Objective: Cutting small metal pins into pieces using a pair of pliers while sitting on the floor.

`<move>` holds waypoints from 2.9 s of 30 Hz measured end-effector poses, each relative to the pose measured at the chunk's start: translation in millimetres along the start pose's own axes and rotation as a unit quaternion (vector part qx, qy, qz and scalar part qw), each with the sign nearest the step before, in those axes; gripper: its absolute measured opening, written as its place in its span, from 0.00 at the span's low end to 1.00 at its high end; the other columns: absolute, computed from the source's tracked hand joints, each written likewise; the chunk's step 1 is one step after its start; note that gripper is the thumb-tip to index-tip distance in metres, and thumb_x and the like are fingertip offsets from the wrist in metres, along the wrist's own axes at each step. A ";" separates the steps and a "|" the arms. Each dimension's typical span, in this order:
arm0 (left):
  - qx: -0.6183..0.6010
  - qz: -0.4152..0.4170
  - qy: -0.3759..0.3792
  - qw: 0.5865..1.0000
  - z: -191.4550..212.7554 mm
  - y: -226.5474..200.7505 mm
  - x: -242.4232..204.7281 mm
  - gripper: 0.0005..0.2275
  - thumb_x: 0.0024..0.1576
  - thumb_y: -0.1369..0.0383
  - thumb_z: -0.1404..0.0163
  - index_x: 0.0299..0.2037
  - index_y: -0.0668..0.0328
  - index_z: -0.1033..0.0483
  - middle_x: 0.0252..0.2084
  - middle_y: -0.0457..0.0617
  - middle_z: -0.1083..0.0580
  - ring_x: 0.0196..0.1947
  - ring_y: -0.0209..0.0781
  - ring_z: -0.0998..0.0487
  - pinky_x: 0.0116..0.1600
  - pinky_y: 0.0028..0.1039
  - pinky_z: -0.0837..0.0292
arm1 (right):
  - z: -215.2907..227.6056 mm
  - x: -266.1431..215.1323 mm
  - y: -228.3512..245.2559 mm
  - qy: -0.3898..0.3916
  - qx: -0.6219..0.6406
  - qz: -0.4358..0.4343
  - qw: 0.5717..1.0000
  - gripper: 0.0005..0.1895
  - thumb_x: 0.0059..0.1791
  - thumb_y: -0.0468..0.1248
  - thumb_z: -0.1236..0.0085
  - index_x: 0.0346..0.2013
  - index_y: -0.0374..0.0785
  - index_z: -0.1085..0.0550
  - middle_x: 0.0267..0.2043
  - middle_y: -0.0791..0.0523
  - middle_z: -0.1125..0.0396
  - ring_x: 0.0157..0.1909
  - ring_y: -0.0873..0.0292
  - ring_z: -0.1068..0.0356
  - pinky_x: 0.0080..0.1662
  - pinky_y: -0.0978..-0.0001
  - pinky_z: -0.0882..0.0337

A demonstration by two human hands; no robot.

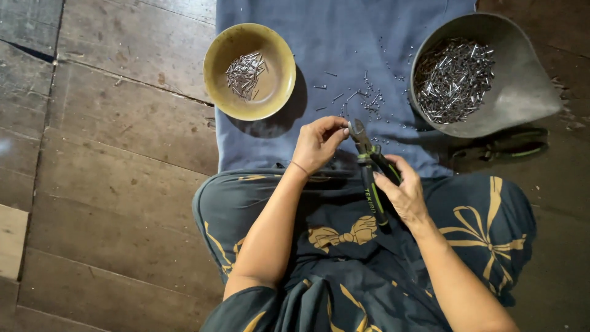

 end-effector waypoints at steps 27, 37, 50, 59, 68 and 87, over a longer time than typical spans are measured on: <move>-0.025 0.009 -0.040 0.999 12.1 -6.9 1.9 0.06 0.55 0.69 0.36 0.39 0.57 0.15 0.30 0.53 0.18 0.36 0.44 0.15 0.40 0.29 0.19 | -69.9 -1.9 -17.7 0.187 0.414 -0.169 0.874 0.34 0.55 0.58 0.56 0.61 0.32 0.31 0.36 0.47 0.33 0.31 0.56 0.35 0.27 0.69 0.34; -0.113 0.019 -0.042 0.992 8.4 -1.1 1.8 0.03 0.57 0.68 0.37 0.38 0.56 0.16 0.27 0.49 0.19 0.35 0.32 0.17 0.40 0.26 0.19 | -40.5 5.4 4.2 0.072 0.165 -0.014 0.984 0.18 0.52 0.34 0.49 0.56 0.38 0.24 0.45 0.49 0.28 0.45 0.56 0.30 0.45 0.66 0.27; -0.237 -0.003 -0.015 0.971 2.6 -3.9 1.2 0.06 0.58 0.74 0.39 0.40 0.69 0.19 0.29 0.55 0.21 0.34 0.33 0.21 0.41 0.28 0.20 | -42.9 4.2 6.4 0.049 0.240 0.036 0.969 0.18 0.51 0.34 0.42 0.56 0.38 0.25 0.42 0.54 0.29 0.42 0.65 0.31 0.40 0.73 0.26; -0.140 -0.004 -0.042 0.989 13.5 -22.8 0.4 0.06 0.57 0.71 0.37 0.39 0.65 0.17 0.28 0.53 0.20 0.30 0.28 0.23 0.34 0.22 0.23 | -81.7 -15.0 -1.3 0.178 0.497 -0.176 0.831 0.27 0.56 0.58 0.56 0.48 0.38 0.25 0.39 0.43 0.27 0.34 0.48 0.27 0.34 0.59 0.28; -0.090 -0.002 -0.055 0.994 14.4 -29.4 -2.5 0.03 0.57 0.71 0.38 0.36 0.61 0.17 0.25 0.51 0.20 0.31 0.29 0.21 0.35 0.25 0.21 | -92.5 -23.5 12.8 0.303 0.467 -0.182 0.811 0.51 0.48 0.75 0.62 0.69 0.37 0.37 0.54 0.46 0.29 0.49 0.42 0.24 0.44 0.47 0.22; -0.053 0.039 -0.043 0.997 7.6 -12.4 -1.9 0.03 0.56 0.67 0.38 0.34 0.55 0.15 0.21 0.46 0.21 0.27 0.27 0.21 0.32 0.20 0.24 | -84.7 -24.3 -3.1 0.120 0.332 -0.195 0.915 0.23 0.52 0.48 0.41 0.47 0.28 0.24 0.32 0.46 0.26 0.27 0.53 0.24 0.27 0.61 0.20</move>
Point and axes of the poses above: each hand's wrist, its own x-axis towards the middle knuckle, its own z-axis out of the back of the hand, y = z × x, the point moved 10 cm from there along x, towards the middle knuckle
